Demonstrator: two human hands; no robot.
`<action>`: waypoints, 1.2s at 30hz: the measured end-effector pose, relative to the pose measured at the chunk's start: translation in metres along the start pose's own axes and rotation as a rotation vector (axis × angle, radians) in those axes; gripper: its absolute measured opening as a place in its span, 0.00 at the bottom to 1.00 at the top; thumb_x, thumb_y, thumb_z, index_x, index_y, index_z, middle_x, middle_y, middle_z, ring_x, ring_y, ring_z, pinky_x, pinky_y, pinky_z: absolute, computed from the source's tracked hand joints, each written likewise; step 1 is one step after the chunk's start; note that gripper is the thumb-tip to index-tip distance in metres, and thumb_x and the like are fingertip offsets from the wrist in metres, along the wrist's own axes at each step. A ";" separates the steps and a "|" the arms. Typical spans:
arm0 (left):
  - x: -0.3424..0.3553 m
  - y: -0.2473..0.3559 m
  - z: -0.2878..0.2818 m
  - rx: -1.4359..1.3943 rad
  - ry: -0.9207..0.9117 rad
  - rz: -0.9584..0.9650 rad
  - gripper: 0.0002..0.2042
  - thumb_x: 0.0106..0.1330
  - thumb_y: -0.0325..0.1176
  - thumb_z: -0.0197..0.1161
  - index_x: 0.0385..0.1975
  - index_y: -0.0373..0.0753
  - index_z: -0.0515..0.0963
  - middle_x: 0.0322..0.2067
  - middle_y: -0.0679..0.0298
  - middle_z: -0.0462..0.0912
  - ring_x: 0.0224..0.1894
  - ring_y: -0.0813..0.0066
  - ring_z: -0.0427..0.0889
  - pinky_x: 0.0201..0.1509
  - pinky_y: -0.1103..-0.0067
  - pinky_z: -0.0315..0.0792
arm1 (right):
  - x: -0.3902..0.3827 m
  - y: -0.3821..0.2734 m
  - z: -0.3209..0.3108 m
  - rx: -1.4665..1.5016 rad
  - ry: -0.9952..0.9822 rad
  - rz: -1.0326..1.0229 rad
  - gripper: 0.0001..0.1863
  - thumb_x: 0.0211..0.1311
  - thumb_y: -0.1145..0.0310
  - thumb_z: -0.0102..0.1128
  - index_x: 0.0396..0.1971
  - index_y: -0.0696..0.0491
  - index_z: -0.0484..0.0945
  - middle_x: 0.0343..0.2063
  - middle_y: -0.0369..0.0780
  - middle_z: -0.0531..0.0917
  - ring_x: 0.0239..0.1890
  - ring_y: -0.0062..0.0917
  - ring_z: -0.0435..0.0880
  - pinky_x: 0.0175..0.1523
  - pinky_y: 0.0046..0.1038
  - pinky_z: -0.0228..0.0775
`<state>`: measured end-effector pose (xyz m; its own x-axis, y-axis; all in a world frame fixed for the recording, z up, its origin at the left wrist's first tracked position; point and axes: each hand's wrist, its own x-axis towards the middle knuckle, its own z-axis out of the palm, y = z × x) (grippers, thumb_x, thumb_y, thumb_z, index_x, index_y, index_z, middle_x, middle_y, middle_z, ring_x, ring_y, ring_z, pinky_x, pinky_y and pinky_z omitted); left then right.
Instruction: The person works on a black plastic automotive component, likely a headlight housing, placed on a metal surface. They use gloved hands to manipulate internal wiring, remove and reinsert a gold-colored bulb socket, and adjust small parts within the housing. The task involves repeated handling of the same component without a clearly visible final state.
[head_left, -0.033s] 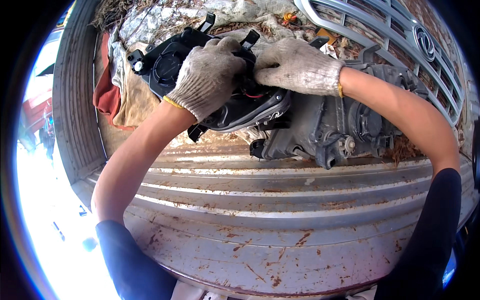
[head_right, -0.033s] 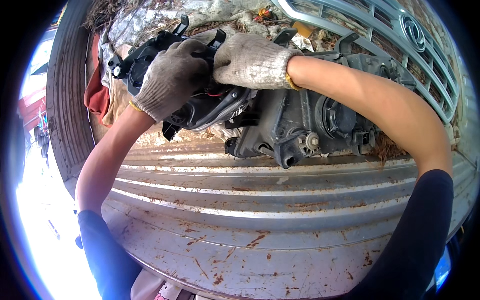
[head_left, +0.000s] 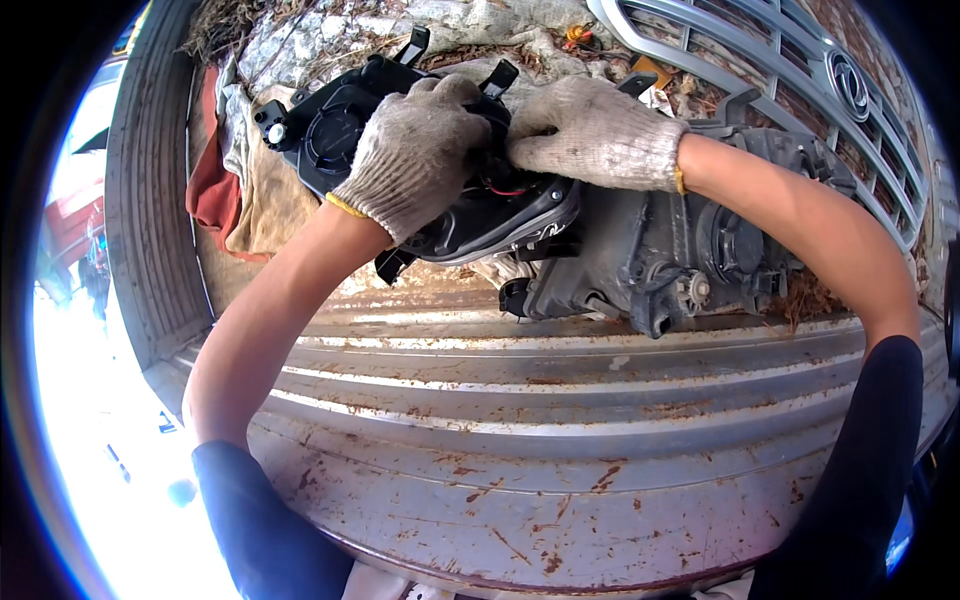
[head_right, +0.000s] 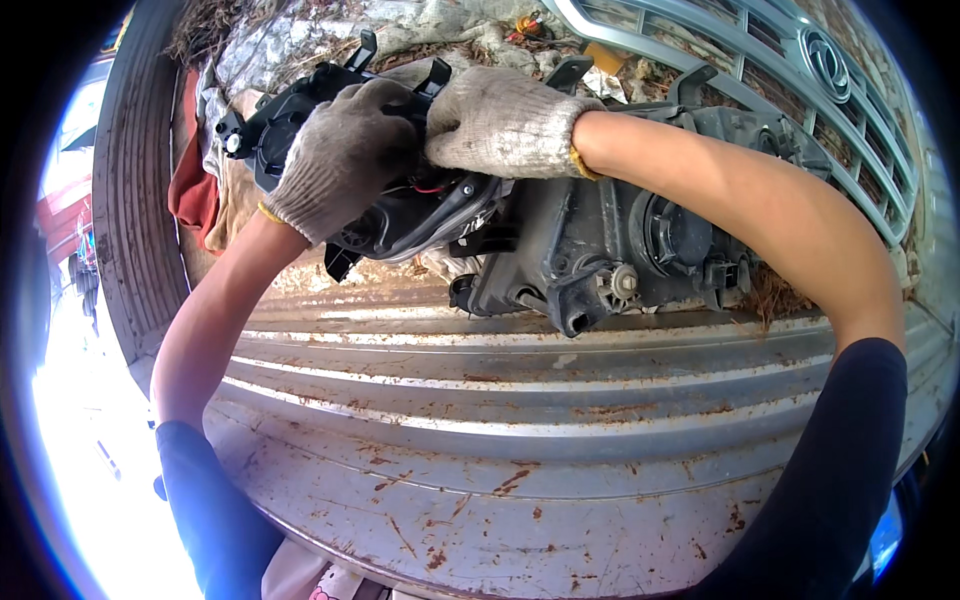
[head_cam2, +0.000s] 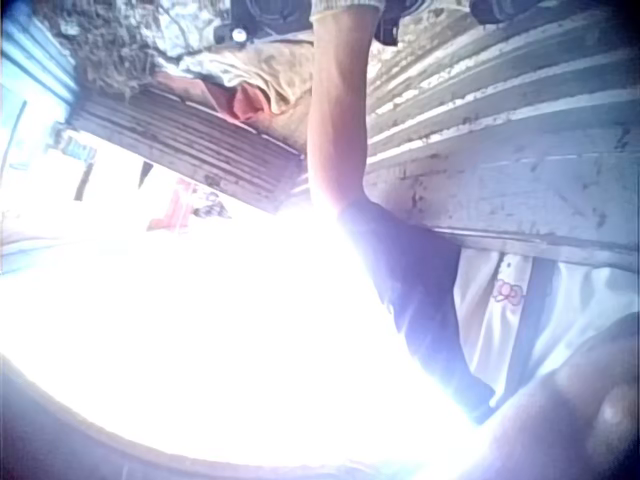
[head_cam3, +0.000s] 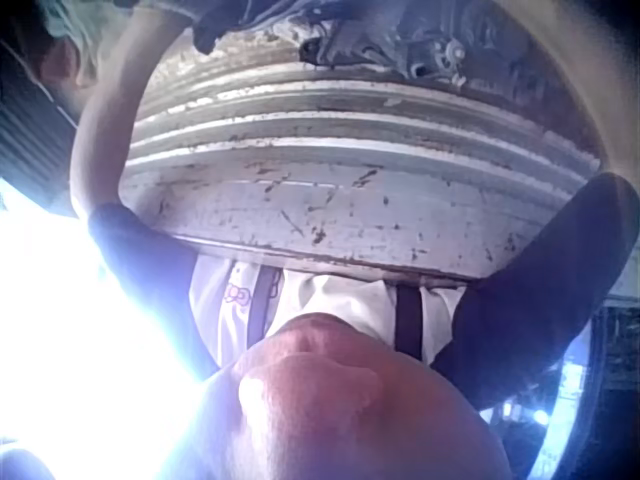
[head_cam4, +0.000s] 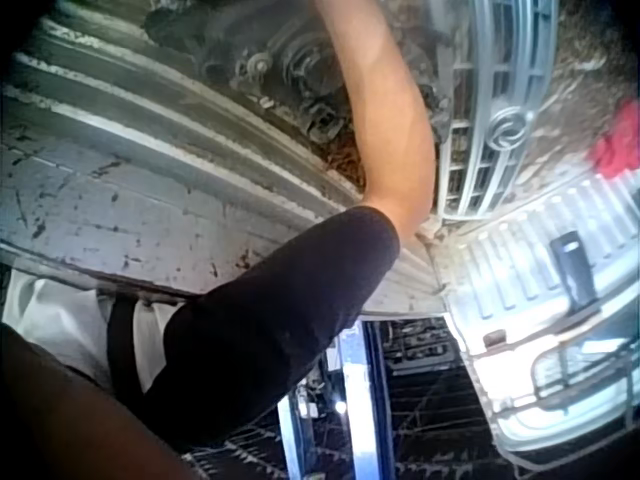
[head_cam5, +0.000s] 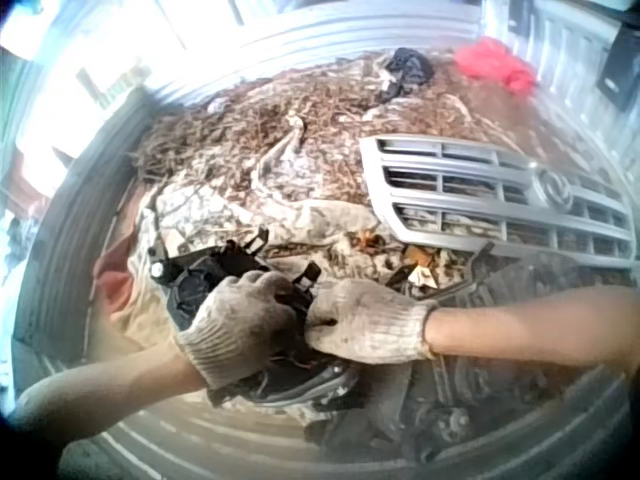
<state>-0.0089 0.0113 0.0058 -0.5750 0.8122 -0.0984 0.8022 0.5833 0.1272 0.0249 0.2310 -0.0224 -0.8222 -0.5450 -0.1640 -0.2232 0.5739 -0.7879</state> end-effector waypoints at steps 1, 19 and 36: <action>0.000 0.000 0.000 -0.007 0.004 -0.002 0.05 0.56 0.34 0.70 0.32 0.45 0.86 0.53 0.61 0.79 0.53 0.57 0.79 0.55 0.65 0.75 | 0.000 0.001 0.000 0.001 0.004 -0.008 0.17 0.63 0.57 0.59 0.37 0.57 0.85 0.35 0.48 0.84 0.42 0.41 0.83 0.51 0.40 0.73; 0.002 -0.002 0.001 -0.019 -0.009 0.013 0.05 0.57 0.33 0.70 0.32 0.43 0.86 0.53 0.59 0.80 0.53 0.55 0.79 0.57 0.65 0.74 | 0.000 -0.002 -0.002 -0.038 0.001 -0.021 0.16 0.63 0.57 0.59 0.37 0.53 0.86 0.37 0.47 0.85 0.44 0.41 0.83 0.55 0.40 0.72; 0.003 0.001 -0.003 0.025 -0.032 0.020 0.05 0.58 0.31 0.68 0.33 0.42 0.86 0.53 0.58 0.80 0.53 0.54 0.80 0.55 0.63 0.75 | 0.000 -0.002 0.001 -0.012 0.033 0.002 0.16 0.62 0.57 0.60 0.36 0.53 0.87 0.37 0.46 0.86 0.42 0.39 0.85 0.53 0.38 0.74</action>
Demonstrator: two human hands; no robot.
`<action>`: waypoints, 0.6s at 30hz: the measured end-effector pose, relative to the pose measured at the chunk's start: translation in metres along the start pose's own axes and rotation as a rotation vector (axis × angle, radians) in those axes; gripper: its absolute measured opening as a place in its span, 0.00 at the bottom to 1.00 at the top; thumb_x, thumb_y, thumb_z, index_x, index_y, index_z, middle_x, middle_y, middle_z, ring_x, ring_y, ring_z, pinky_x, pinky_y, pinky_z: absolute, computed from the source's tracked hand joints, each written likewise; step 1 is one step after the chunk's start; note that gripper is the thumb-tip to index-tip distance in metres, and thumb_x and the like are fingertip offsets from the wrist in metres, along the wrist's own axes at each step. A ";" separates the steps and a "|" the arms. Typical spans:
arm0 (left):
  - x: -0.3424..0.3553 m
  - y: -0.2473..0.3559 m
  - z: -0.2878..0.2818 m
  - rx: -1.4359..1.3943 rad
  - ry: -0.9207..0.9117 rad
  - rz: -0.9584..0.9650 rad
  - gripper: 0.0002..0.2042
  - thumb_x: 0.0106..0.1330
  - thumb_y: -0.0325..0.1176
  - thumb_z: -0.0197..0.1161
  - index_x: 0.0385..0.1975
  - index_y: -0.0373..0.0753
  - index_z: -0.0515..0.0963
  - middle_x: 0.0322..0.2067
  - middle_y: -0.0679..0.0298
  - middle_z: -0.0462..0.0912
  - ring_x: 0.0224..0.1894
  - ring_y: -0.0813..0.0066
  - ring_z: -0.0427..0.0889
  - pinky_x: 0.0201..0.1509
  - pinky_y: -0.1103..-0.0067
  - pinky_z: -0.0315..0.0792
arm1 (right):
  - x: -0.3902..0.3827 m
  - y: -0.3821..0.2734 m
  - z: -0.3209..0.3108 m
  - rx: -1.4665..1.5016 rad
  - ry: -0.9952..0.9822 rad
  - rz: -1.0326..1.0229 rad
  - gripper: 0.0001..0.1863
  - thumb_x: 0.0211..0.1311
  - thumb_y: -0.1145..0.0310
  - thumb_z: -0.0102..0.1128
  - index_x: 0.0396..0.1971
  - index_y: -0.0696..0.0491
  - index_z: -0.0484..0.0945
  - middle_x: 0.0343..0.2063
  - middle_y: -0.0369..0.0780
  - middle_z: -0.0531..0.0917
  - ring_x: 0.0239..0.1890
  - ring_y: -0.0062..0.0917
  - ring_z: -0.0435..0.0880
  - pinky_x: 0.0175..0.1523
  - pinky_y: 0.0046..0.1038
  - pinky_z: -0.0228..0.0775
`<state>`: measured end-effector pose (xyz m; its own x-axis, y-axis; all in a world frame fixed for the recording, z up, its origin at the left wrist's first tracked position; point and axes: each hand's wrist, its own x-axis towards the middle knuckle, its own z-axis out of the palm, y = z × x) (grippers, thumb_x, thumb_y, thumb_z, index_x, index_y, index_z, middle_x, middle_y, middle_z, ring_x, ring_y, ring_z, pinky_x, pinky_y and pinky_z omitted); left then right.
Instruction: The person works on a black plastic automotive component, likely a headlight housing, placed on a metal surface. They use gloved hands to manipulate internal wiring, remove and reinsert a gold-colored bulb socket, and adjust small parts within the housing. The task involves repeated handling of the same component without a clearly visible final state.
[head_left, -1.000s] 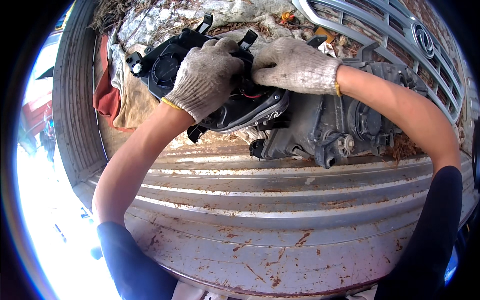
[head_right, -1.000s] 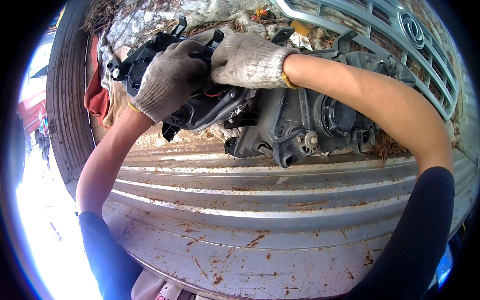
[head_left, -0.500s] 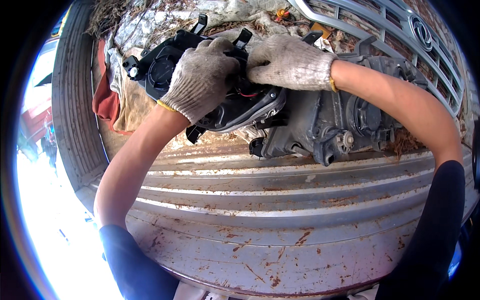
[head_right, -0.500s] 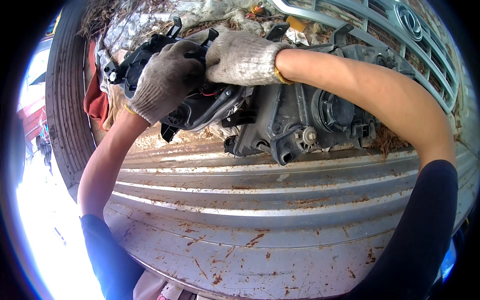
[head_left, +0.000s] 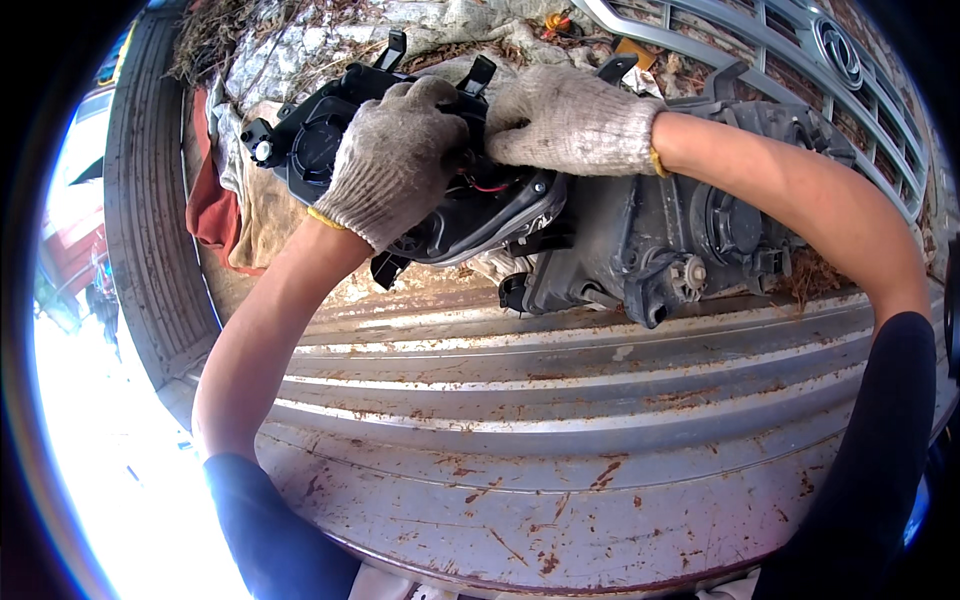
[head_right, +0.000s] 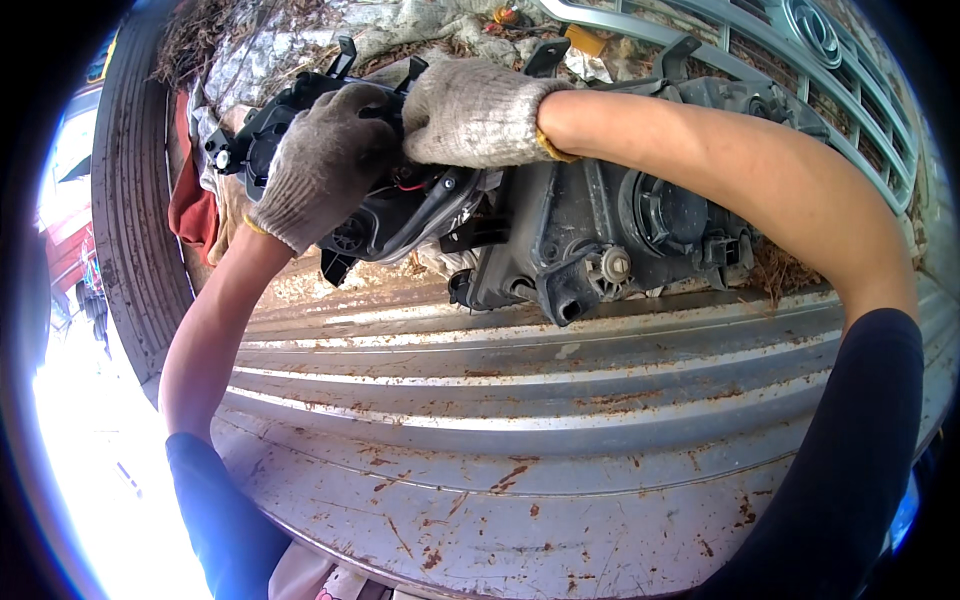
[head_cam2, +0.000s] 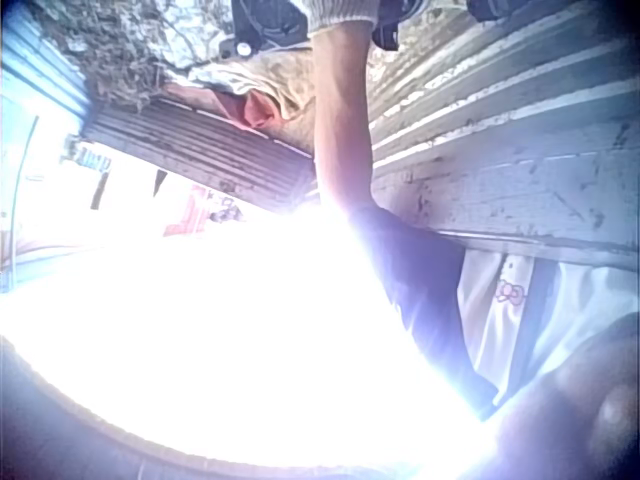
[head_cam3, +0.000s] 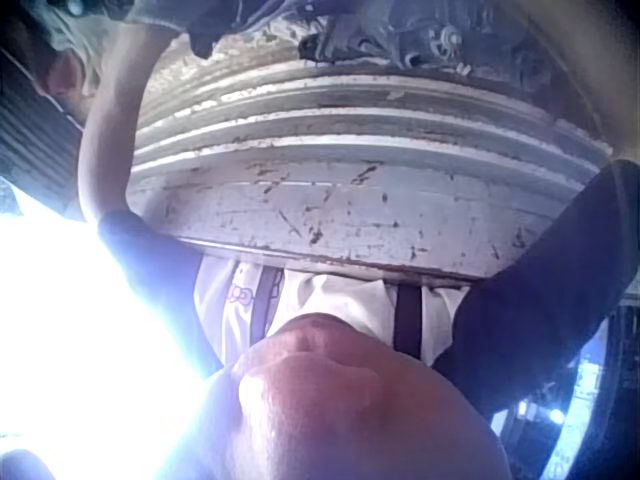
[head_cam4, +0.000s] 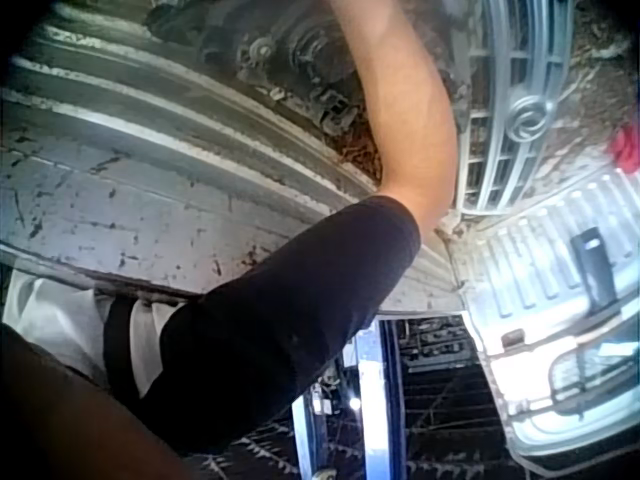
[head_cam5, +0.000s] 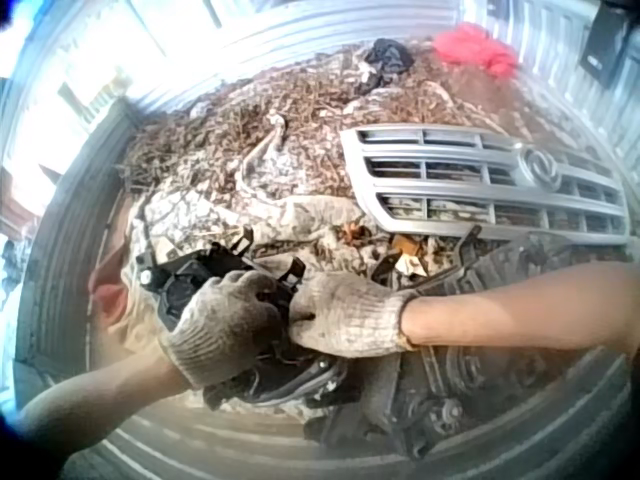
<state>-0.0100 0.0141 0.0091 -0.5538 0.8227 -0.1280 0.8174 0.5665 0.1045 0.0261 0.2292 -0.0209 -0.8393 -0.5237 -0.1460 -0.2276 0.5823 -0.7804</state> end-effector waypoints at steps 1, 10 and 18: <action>0.000 0.000 0.000 0.007 0.000 0.000 0.05 0.58 0.31 0.68 0.33 0.42 0.86 0.53 0.58 0.81 0.53 0.54 0.80 0.55 0.63 0.76 | 0.000 0.000 0.000 0.007 -0.001 0.001 0.16 0.62 0.57 0.60 0.36 0.53 0.87 0.36 0.46 0.86 0.42 0.39 0.85 0.53 0.38 0.74; -0.002 -0.002 -0.002 -0.064 -0.007 -0.007 0.06 0.61 0.31 0.67 0.36 0.42 0.86 0.52 0.59 0.81 0.54 0.55 0.80 0.57 0.64 0.76 | 0.000 0.000 0.000 -0.017 0.017 -0.031 0.17 0.62 0.57 0.60 0.37 0.55 0.87 0.35 0.46 0.86 0.40 0.39 0.85 0.51 0.38 0.75; -0.019 0.019 -0.020 -0.220 0.022 -0.070 0.28 0.52 0.38 0.79 0.54 0.41 0.79 0.56 0.55 0.76 0.56 0.57 0.80 0.57 0.69 0.78 | 0.001 0.005 0.004 0.093 0.030 0.014 0.16 0.61 0.58 0.62 0.37 0.56 0.87 0.36 0.47 0.85 0.42 0.38 0.85 0.53 0.37 0.74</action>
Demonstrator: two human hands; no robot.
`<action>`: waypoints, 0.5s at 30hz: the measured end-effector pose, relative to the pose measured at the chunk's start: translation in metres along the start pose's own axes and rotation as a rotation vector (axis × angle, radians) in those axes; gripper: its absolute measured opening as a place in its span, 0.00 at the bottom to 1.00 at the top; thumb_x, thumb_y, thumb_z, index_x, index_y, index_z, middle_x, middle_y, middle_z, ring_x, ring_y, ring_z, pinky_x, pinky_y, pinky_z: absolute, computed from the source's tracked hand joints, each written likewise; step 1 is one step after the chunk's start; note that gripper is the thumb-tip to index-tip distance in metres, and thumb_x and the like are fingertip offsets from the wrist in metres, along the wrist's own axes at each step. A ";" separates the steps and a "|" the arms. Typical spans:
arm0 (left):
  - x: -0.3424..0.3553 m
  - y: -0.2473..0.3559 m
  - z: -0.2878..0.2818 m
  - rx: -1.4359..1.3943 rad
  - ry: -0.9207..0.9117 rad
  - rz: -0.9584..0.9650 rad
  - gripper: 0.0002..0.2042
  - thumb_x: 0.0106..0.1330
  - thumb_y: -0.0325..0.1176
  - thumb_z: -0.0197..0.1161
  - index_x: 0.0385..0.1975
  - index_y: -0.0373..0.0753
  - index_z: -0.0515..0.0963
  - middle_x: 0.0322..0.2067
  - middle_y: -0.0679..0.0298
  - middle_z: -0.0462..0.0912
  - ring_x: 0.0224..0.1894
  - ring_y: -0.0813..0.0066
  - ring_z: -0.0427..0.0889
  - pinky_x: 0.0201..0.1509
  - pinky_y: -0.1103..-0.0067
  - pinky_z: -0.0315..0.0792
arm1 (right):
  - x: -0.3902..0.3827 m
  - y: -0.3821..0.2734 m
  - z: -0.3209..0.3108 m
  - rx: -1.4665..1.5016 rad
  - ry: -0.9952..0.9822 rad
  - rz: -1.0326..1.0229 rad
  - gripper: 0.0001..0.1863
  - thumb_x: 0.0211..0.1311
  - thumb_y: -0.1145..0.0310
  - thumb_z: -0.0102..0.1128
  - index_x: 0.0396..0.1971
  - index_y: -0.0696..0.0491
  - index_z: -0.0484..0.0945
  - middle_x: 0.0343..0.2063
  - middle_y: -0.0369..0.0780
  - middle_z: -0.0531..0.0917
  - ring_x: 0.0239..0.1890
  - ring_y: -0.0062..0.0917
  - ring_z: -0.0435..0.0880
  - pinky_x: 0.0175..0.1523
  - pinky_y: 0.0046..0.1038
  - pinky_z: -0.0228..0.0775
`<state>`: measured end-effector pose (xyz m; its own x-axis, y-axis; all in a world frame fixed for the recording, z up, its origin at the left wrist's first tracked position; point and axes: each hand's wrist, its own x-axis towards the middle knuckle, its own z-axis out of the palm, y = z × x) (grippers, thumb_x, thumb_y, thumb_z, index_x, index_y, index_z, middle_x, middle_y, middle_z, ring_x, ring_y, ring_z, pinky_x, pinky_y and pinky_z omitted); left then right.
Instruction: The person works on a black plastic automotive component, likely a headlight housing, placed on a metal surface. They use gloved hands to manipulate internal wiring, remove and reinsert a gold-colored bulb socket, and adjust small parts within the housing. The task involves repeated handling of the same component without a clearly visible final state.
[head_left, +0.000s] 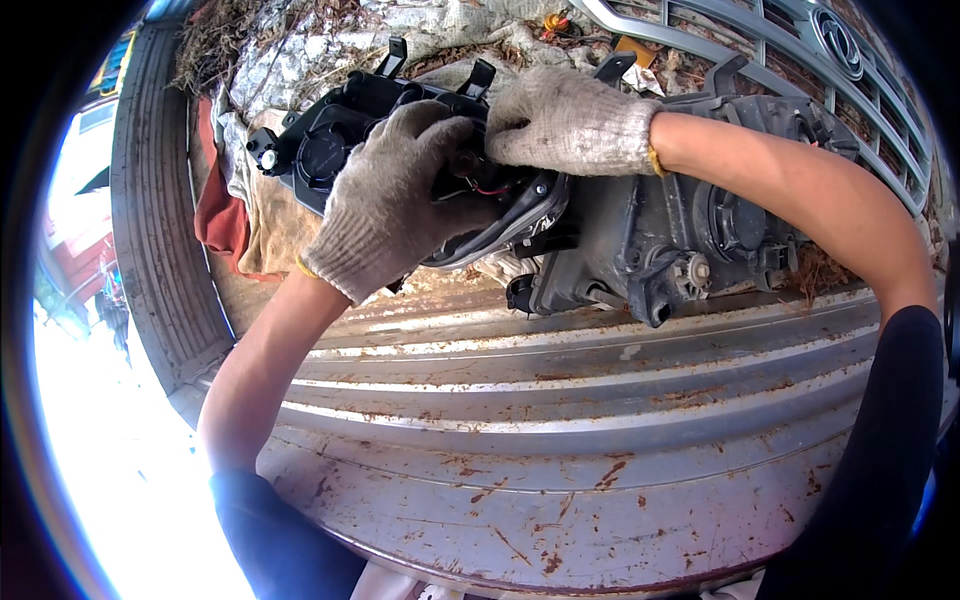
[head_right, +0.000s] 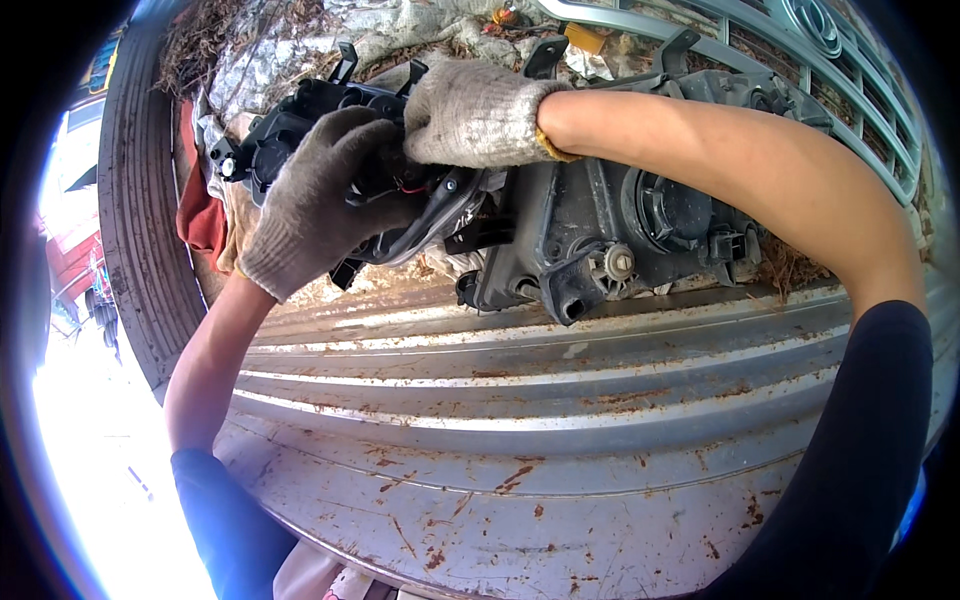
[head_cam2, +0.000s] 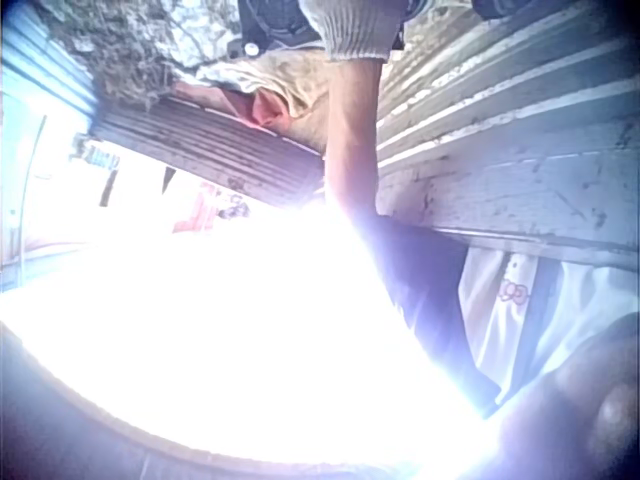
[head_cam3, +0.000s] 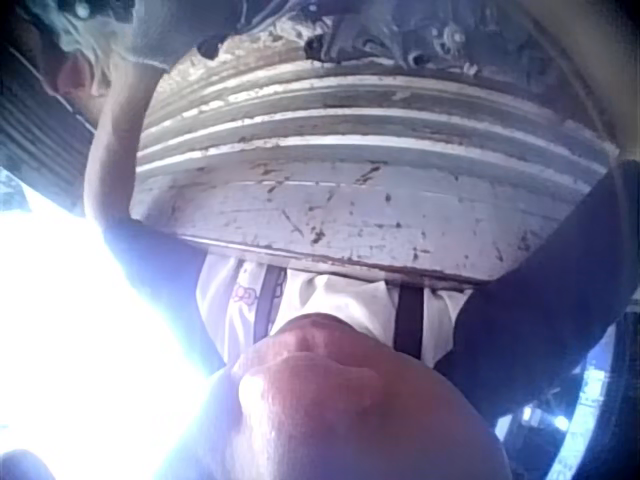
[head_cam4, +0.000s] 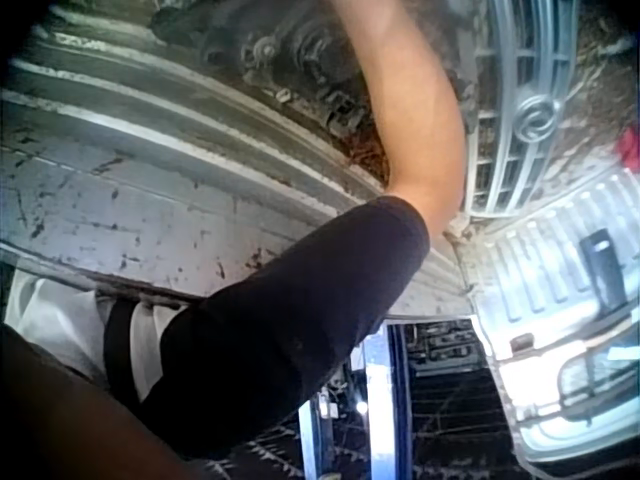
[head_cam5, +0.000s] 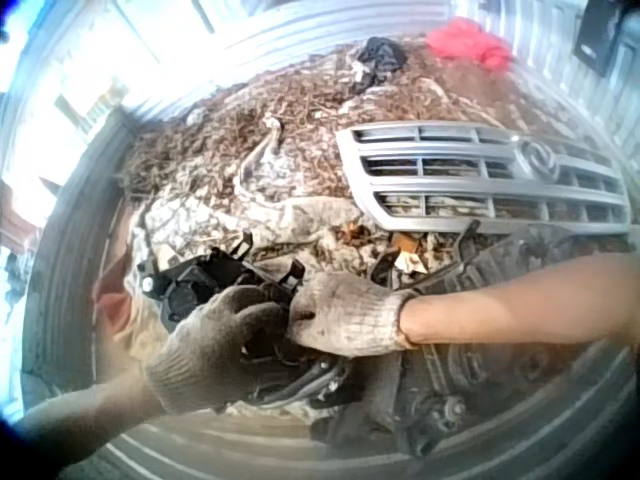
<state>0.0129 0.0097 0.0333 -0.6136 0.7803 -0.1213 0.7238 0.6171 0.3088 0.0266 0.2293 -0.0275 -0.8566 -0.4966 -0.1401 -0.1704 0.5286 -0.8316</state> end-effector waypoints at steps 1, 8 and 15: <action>-0.001 0.001 0.001 0.005 -0.004 0.002 0.30 0.51 0.38 0.80 0.55 0.41 0.78 0.56 0.54 0.76 0.55 0.56 0.80 0.56 0.69 0.78 | 0.000 0.000 -0.001 0.010 0.001 -0.001 0.16 0.61 0.58 0.62 0.36 0.56 0.87 0.36 0.47 0.85 0.42 0.38 0.85 0.53 0.37 0.74; -0.005 -0.011 0.008 -0.006 0.039 0.006 0.27 0.51 0.34 0.78 0.53 0.42 0.79 0.53 0.55 0.77 0.53 0.52 0.79 0.56 0.66 0.76 | 0.001 -0.003 0.001 0.011 0.003 0.037 0.15 0.60 0.59 0.63 0.35 0.56 0.87 0.35 0.46 0.85 0.42 0.37 0.85 0.52 0.36 0.75; -0.006 -0.013 0.008 -0.015 0.028 0.008 0.18 0.54 0.32 0.75 0.46 0.41 0.82 0.50 0.56 0.78 0.52 0.53 0.80 0.55 0.66 0.76 | -0.001 -0.013 0.002 -0.103 -0.088 -0.030 0.14 0.60 0.59 0.64 0.36 0.54 0.88 0.33 0.45 0.84 0.41 0.38 0.83 0.50 0.38 0.74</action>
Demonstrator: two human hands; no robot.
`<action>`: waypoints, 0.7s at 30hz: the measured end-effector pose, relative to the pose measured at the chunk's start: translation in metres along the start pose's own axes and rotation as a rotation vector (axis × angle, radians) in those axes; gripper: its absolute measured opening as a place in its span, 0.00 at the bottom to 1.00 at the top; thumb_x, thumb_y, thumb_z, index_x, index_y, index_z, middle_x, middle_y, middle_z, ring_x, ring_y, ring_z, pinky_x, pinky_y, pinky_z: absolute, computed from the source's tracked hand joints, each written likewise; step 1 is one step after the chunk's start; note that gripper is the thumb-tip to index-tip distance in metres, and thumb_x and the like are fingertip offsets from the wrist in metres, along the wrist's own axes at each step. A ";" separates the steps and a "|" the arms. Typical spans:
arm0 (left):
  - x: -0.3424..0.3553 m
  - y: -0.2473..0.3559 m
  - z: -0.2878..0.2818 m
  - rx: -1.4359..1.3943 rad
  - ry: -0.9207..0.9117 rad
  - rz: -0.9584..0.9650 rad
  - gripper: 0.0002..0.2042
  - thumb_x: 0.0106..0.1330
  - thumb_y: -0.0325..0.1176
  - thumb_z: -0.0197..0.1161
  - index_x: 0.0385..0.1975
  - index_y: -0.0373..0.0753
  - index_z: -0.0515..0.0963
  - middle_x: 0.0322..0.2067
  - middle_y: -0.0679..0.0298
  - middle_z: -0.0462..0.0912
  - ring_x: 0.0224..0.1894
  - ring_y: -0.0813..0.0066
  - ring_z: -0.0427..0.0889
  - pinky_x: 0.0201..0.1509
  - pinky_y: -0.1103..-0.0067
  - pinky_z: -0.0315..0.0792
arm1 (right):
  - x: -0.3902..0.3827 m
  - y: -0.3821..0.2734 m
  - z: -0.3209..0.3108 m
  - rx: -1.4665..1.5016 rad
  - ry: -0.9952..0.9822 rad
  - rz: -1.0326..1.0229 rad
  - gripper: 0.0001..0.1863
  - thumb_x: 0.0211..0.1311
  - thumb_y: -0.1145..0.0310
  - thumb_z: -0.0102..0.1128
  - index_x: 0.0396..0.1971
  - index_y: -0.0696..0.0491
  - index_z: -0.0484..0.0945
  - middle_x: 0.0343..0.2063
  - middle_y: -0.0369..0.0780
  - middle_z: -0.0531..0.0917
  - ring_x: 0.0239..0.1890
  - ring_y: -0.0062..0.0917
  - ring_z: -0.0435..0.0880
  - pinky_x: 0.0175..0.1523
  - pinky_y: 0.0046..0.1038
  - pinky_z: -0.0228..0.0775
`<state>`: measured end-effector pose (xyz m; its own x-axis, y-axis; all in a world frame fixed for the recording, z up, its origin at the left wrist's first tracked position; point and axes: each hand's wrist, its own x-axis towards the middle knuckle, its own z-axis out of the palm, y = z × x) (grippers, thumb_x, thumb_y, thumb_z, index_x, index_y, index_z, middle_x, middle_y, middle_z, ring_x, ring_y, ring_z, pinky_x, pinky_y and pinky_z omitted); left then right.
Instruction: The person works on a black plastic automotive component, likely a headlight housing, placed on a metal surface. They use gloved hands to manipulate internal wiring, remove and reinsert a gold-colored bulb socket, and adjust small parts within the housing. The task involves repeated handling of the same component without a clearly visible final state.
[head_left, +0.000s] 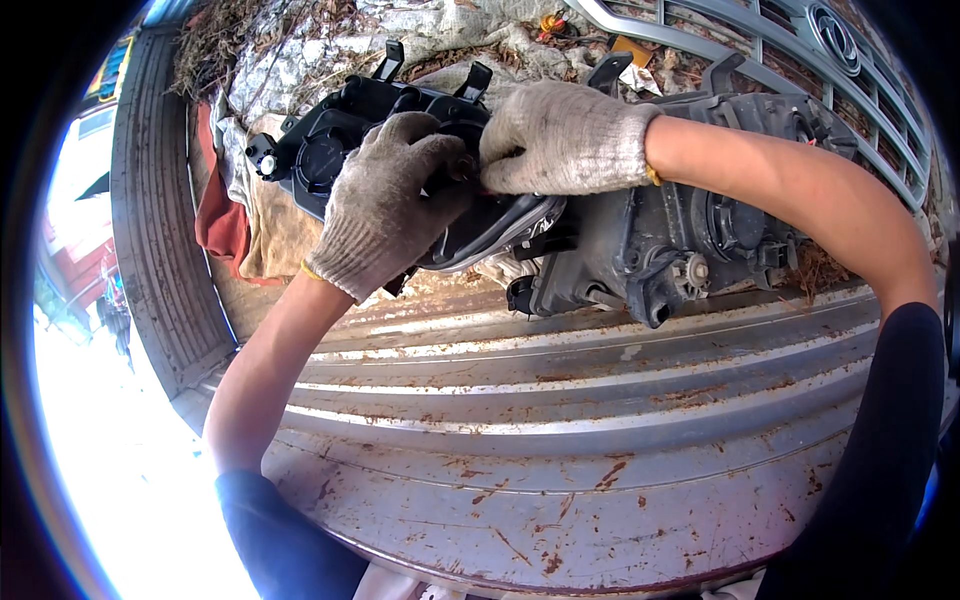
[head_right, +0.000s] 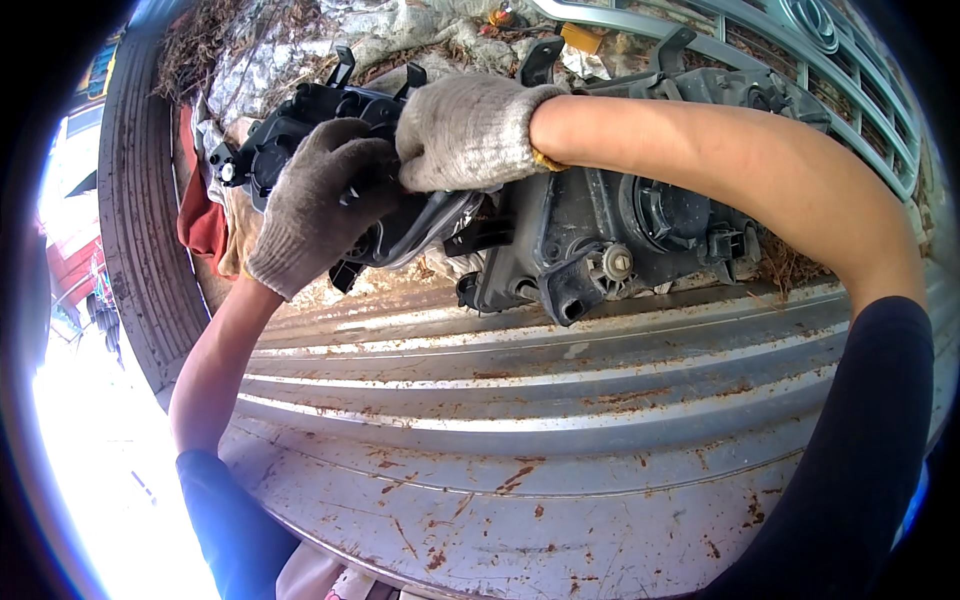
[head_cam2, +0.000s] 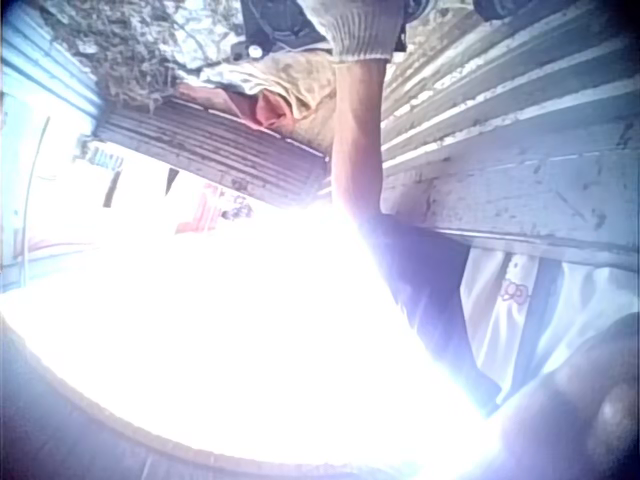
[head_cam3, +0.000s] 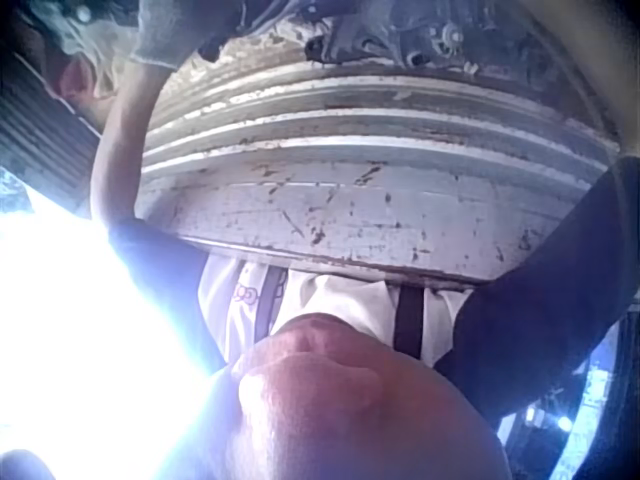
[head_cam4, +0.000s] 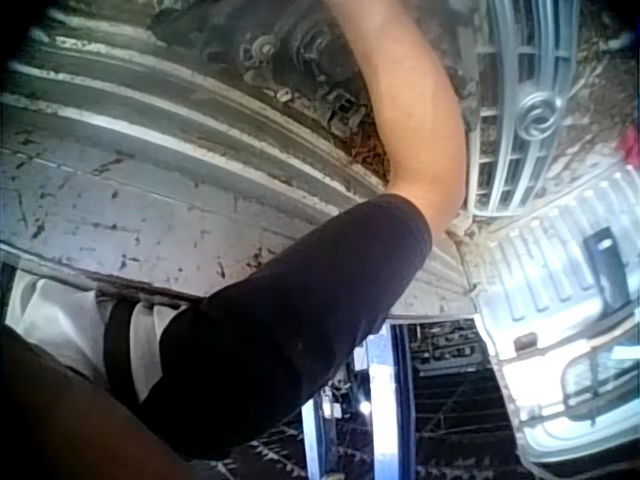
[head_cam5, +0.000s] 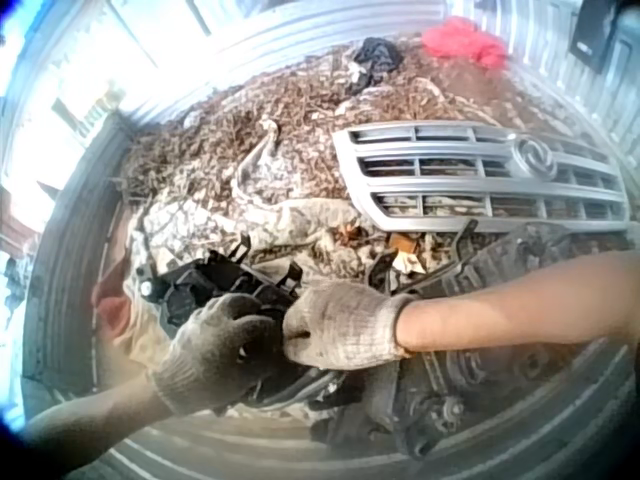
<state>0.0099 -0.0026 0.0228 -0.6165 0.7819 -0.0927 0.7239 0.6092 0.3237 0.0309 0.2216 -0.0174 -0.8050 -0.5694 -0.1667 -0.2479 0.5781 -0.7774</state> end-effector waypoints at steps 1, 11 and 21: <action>0.000 0.000 -0.001 -0.001 0.005 0.003 0.17 0.55 0.31 0.75 0.45 0.40 0.83 0.50 0.57 0.79 0.51 0.54 0.80 0.54 0.66 0.76 | 0.000 -0.002 0.000 -0.038 -0.018 -0.004 0.14 0.60 0.58 0.64 0.36 0.53 0.88 0.33 0.45 0.84 0.41 0.38 0.83 0.50 0.39 0.74; 0.002 -0.003 -0.001 -0.060 0.017 -0.069 0.10 0.61 0.27 0.68 0.43 0.40 0.84 0.50 0.57 0.80 0.50 0.56 0.83 0.52 0.70 0.78 | 0.002 0.006 0.001 0.037 0.012 -0.007 0.14 0.60 0.61 0.62 0.35 0.55 0.88 0.33 0.46 0.86 0.40 0.37 0.84 0.50 0.37 0.74; -0.005 -0.005 -0.006 0.042 -0.054 0.064 0.15 0.64 0.21 0.59 0.49 0.41 0.83 0.54 0.52 0.77 0.53 0.51 0.81 0.57 0.67 0.77 | 0.003 0.009 -0.003 0.034 0.011 0.019 0.14 0.60 0.61 0.62 0.35 0.56 0.87 0.34 0.47 0.86 0.38 0.38 0.85 0.49 0.37 0.75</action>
<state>0.0076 -0.0105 0.0277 -0.5518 0.8248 -0.1237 0.7746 0.5618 0.2907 0.0242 0.2267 -0.0232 -0.8154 -0.5517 -0.1753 -0.2138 0.5684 -0.7945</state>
